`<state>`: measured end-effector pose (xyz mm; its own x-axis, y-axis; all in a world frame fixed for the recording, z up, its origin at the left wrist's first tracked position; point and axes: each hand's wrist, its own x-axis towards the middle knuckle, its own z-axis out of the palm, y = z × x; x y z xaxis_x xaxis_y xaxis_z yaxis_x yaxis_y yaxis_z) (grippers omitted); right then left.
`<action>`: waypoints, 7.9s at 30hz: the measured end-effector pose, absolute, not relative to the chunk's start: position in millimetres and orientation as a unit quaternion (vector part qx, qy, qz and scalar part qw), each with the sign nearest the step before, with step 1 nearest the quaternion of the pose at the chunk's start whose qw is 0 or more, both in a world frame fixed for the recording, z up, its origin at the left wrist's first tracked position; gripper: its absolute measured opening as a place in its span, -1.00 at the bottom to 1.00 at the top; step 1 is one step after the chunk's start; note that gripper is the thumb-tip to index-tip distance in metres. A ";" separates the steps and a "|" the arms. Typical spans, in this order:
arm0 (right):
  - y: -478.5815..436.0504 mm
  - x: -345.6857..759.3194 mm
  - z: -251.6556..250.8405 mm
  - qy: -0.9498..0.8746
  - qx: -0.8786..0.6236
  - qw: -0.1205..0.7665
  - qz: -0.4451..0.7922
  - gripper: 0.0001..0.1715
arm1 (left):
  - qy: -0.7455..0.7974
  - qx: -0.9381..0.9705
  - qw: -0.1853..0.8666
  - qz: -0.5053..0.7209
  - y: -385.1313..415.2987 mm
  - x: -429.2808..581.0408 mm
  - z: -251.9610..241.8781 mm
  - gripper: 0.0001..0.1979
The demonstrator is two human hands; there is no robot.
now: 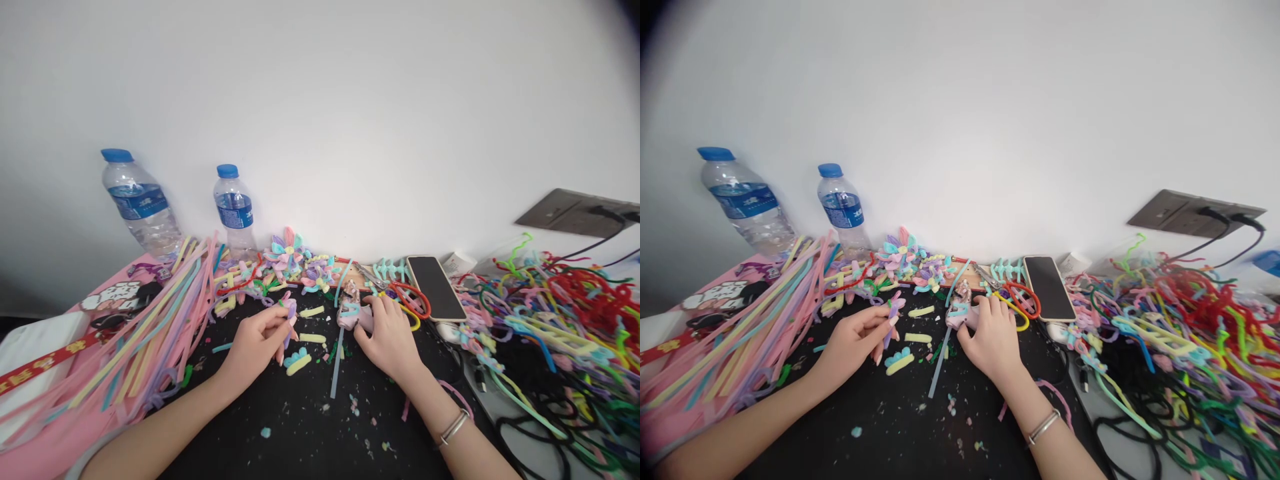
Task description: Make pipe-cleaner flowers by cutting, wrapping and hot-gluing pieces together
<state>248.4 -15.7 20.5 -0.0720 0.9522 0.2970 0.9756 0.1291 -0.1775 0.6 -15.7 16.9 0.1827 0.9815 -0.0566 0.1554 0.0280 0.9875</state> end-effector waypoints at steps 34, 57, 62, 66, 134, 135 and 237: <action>-32.9 204.6 3.4 -0.565 -0.455 0.504 0.469 -0.84 | 0.435 0.642 0.559 0.293 -26.7 12.5 7.5 -0.73; -29.5 203.5 1.6 -0.551 -0.454 0.477 0.513 -0.83 | 0.444 0.641 0.560 0.282 -26.5 14.5 10.0 -0.75; -30.4 201.5 2.8 -0.555 -0.448 0.491 0.500 -0.77 | 0.437 0.648 0.553 0.287 -28.3 13.5 10.4 -0.75; -31.6 201.7 2.9 -0.568 -0.450 0.463 0.510 -0.81 | 0.434 0.659 0.545 0.282 -27.9 12.6 11.1 -0.76; -30.7 202.7 -0.5 -0.566 -0.439 0.421 0.557 -0.80 | 0.394 0.586 0.639 0.305 -14.3 9.2 8.8 -0.73; -30.7 202.7 -0.5 -0.566 -0.439 0.420 0.557 -0.81 | 0.394 0.585 0.640 0.304 -14.4 9.0 9.2 -0.73; -28.2 204.4 0.1 -0.493 -0.460 0.438 0.594 -0.80 | 0.427 0.602 0.601 0.306 -20.6 10.1 9.0 -0.71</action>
